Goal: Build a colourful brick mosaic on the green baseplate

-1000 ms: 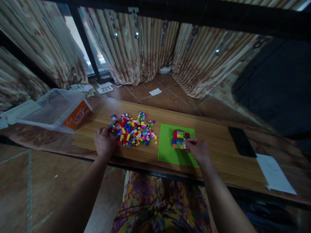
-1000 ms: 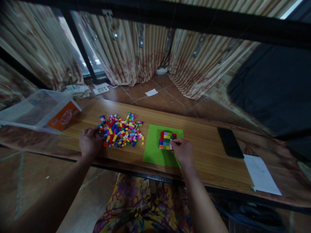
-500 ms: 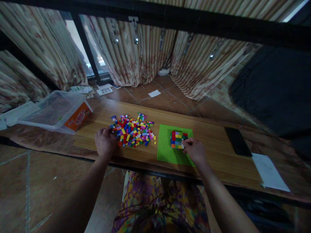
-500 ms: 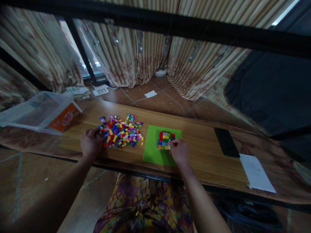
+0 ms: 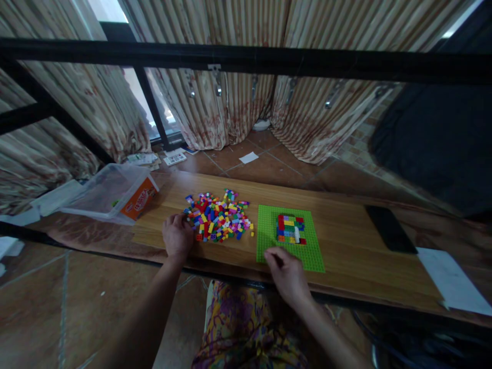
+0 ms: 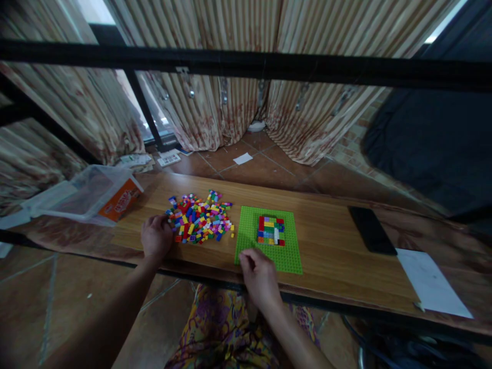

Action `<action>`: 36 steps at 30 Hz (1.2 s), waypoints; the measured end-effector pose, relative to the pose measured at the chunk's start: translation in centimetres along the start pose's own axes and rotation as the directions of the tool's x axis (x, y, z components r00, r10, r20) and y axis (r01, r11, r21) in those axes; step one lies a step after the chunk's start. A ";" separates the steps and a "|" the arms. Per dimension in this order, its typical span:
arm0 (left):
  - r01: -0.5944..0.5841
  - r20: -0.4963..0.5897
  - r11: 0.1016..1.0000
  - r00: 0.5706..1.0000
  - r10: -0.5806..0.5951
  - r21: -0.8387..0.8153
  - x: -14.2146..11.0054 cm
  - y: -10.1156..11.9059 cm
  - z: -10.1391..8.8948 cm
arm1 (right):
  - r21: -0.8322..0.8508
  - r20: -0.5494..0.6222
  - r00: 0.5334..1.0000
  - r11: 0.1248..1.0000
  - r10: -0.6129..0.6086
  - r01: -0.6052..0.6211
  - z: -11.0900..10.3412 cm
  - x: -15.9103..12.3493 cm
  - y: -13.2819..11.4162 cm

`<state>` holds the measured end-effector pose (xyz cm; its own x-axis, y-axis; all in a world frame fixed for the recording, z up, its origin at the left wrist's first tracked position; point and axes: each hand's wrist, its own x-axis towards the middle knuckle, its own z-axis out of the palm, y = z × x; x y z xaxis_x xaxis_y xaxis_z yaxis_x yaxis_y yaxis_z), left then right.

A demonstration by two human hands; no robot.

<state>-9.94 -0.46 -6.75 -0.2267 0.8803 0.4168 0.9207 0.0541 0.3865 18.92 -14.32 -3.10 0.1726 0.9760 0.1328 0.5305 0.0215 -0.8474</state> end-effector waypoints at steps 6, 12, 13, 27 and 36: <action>0.001 0.008 1.000 1.000 -0.001 0.010 0.0 0.0 0.0 | 0.023 0.111 0.994 1.000 -0.021 0.018 2.6 -0.7 -1.2; 0.016 0.007 1.000 1.000 -0.016 0.011 -0.1 0.1 0.0 | -0.060 0.025 0.995 0.993 -0.099 0.100 2.3 1.8 -0.5; 0.016 0.008 1.000 1.000 -0.016 0.009 -0.1 0.1 0.0 | -0.081 0.018 0.993 0.990 -0.115 0.116 2.4 2.1 -0.4; 0.034 -0.006 0.999 0.999 -0.034 -0.033 -0.3 0.0 0.3 | -0.295 0.149 0.985 0.946 -0.091 0.132 6.0 5.0 -1.6; 0.041 0.020 0.999 0.999 -0.040 -0.016 -0.2 0.2 0.1 | -0.417 0.171 0.981 0.896 -0.088 0.153 7.3 5.7 -2.1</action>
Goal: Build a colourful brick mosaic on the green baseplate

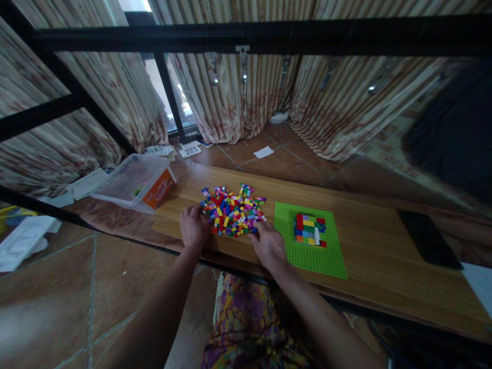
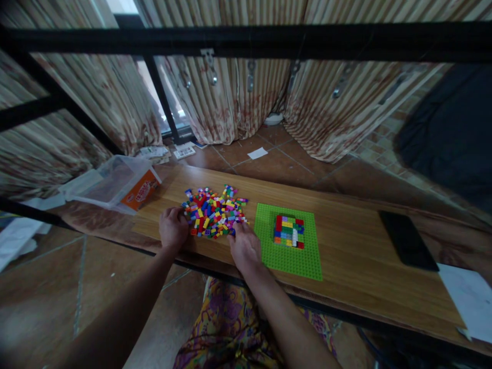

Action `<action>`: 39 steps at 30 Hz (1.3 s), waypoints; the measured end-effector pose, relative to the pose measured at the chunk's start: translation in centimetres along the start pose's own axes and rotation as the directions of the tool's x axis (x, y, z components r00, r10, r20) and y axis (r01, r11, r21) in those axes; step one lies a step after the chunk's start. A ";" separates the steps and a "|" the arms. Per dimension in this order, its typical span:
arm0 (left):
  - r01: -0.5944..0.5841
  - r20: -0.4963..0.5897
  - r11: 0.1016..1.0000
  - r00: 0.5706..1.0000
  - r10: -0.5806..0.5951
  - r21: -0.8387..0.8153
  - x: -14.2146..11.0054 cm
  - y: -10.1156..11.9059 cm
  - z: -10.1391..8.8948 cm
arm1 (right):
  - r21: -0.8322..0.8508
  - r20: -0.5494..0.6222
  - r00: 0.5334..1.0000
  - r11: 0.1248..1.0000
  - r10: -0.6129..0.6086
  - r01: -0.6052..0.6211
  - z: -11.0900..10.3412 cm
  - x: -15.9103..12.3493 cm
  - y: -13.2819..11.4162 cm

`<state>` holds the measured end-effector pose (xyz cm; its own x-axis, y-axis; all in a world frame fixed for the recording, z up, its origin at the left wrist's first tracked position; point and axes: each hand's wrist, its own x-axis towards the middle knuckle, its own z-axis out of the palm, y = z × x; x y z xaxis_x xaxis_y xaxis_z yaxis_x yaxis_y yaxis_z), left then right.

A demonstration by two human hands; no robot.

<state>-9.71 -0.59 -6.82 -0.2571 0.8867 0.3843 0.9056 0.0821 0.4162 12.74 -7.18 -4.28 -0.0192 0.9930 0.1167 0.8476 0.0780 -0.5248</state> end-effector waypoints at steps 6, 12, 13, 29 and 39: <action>0.002 -0.005 1.000 1.000 -0.002 0.000 0.1 0.0 -0.1 | -0.075 0.023 1.000 0.997 -0.019 0.021 0.1 0.1 -0.2; -0.021 -0.012 1.000 1.000 0.021 0.005 0.2 -0.3 0.1 | 0.009 -0.022 0.999 1.000 -0.026 0.026 -1.1 -0.9 -0.3; -0.021 -0.012 1.000 1.000 0.021 0.006 0.2 -0.4 0.2 | 0.058 -0.039 0.999 0.998 -0.037 0.040 -1.5 -1.2 -0.3; -0.033 -0.029 0.999 0.999 0.033 0.003 0.3 -0.1 -0.1 | 0.332 -0.330 0.867 0.905 0.374 -0.264 -10.3 -5.1 13.9; -0.039 -0.013 0.999 0.999 0.039 0.010 0.4 -0.1 -0.2 | 0.266 -0.260 0.943 0.954 0.208 -0.138 -9.5 -2.9 15.1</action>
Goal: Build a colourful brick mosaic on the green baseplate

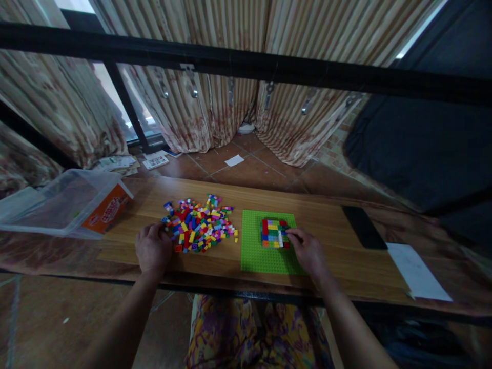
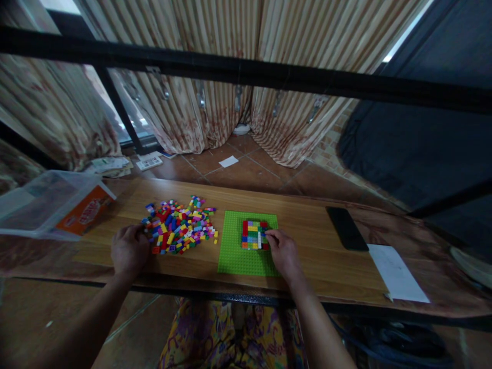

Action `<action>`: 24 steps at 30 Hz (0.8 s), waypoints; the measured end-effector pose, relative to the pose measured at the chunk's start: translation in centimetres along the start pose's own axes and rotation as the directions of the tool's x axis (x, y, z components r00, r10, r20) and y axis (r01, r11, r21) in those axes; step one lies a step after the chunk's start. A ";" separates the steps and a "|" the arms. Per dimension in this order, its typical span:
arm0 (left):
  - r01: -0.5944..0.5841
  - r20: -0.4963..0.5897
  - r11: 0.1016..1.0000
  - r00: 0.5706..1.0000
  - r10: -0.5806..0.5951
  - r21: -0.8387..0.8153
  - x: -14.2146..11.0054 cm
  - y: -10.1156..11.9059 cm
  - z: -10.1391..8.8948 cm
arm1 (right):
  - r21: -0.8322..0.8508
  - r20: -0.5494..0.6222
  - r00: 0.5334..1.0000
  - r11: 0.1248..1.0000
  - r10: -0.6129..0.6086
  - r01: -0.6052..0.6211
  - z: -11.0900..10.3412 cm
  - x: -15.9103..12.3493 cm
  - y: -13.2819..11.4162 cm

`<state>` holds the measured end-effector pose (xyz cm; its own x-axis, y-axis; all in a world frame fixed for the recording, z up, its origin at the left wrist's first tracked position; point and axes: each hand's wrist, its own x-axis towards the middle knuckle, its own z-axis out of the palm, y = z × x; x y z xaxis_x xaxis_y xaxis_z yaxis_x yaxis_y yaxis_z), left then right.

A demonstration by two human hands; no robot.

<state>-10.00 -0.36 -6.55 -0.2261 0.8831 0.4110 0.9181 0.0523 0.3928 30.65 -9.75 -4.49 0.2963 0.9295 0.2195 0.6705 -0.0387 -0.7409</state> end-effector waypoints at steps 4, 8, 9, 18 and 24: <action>0.010 0.008 1.000 1.000 -0.010 -0.003 0.0 0.0 0.0 | -0.001 -0.006 1.000 1.000 0.005 -0.005 0.2 0.2 0.1; 0.021 0.007 1.000 1.000 -0.021 -0.012 0.1 0.1 0.0 | 0.039 -0.034 0.999 0.999 0.029 -0.027 0.4 0.5 0.4; 0.024 0.003 1.000 1.000 -0.023 -0.013 0.1 0.1 0.0 | 0.057 -0.043 0.998 0.997 0.045 -0.043 0.5 0.6 0.5; 0.036 0.017 0.999 0.999 -0.036 -0.017 0.0 0.1 0.0 | 0.342 -0.049 0.953 0.901 0.300 -0.266 1.4 1.3 1.7; 0.031 0.013 0.999 0.999 -0.031 -0.016 0.0 0.1 0.0 | 0.365 -0.018 0.932 0.871 0.361 -0.330 1.1 1.8 1.6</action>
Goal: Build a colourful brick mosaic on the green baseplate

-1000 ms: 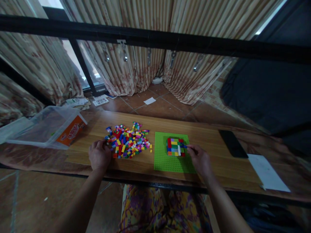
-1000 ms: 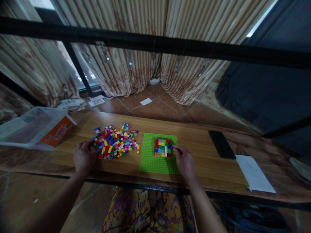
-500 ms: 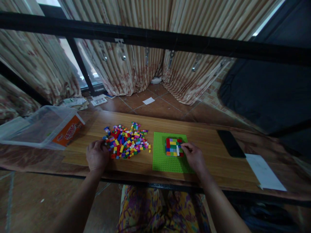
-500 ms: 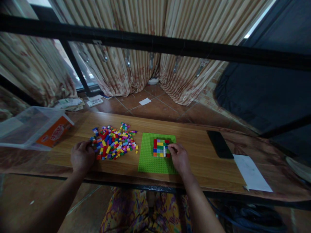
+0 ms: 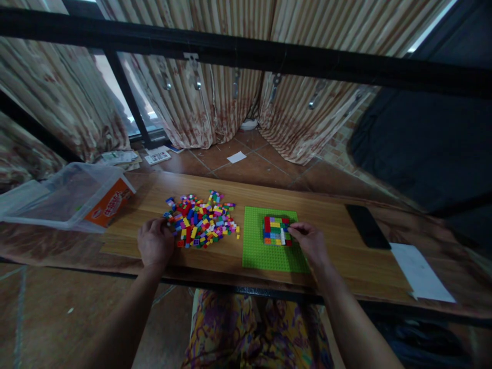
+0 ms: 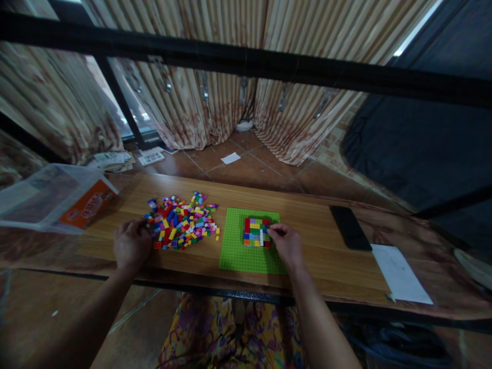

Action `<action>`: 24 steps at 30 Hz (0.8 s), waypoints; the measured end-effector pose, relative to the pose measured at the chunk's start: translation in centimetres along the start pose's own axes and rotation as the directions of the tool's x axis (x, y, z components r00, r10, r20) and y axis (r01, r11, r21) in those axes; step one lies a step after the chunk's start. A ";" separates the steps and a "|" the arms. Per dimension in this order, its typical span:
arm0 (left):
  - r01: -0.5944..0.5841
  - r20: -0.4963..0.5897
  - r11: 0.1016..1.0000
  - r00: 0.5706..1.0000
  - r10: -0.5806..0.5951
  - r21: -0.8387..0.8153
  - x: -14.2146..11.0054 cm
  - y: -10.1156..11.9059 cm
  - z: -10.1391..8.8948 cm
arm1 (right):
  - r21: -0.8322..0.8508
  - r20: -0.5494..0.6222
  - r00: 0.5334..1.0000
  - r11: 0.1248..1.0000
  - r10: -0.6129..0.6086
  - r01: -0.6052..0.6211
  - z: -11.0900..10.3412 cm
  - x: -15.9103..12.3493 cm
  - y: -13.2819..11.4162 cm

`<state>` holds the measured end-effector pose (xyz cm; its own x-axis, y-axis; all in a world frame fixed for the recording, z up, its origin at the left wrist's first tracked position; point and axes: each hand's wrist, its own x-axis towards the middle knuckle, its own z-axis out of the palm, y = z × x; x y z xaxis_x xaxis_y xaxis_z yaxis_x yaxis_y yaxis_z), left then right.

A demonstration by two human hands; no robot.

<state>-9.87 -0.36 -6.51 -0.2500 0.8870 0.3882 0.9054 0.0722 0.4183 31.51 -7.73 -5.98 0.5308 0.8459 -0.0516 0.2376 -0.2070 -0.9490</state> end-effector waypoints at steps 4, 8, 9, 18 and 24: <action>0.000 0.006 1.000 1.000 0.000 0.021 -0.1 0.0 0.0 | -0.012 0.052 0.998 1.000 0.019 -0.018 -0.2 0.2 -0.4; -0.021 0.000 0.998 1.000 0.021 0.052 -0.1 0.0 0.1 | 0.002 0.083 0.994 0.998 0.068 -0.068 -0.3 0.3 -1.0; -0.025 -0.002 0.998 1.000 0.025 0.056 -0.1 -0.1 0.1 | 0.009 0.082 0.994 0.997 0.076 -0.077 -0.3 0.3 -1.1; -0.072 -0.023 0.996 0.997 0.073 0.043 0.1 -0.5 0.4 | 0.170 0.018 0.993 0.979 0.113 -0.115 -0.3 -0.1 -1.0; -0.085 -0.040 0.996 0.995 0.087 0.032 0.1 -0.6 0.6 | 0.364 -0.182 0.968 0.926 0.172 -0.096 -1.3 -2.5 -0.1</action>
<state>-10.22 -0.05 -7.15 -0.1843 0.8708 0.4558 0.9339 0.0105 0.3575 31.20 -10.41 -5.33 0.7028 0.6939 -0.1565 -0.1269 -0.0942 -0.9874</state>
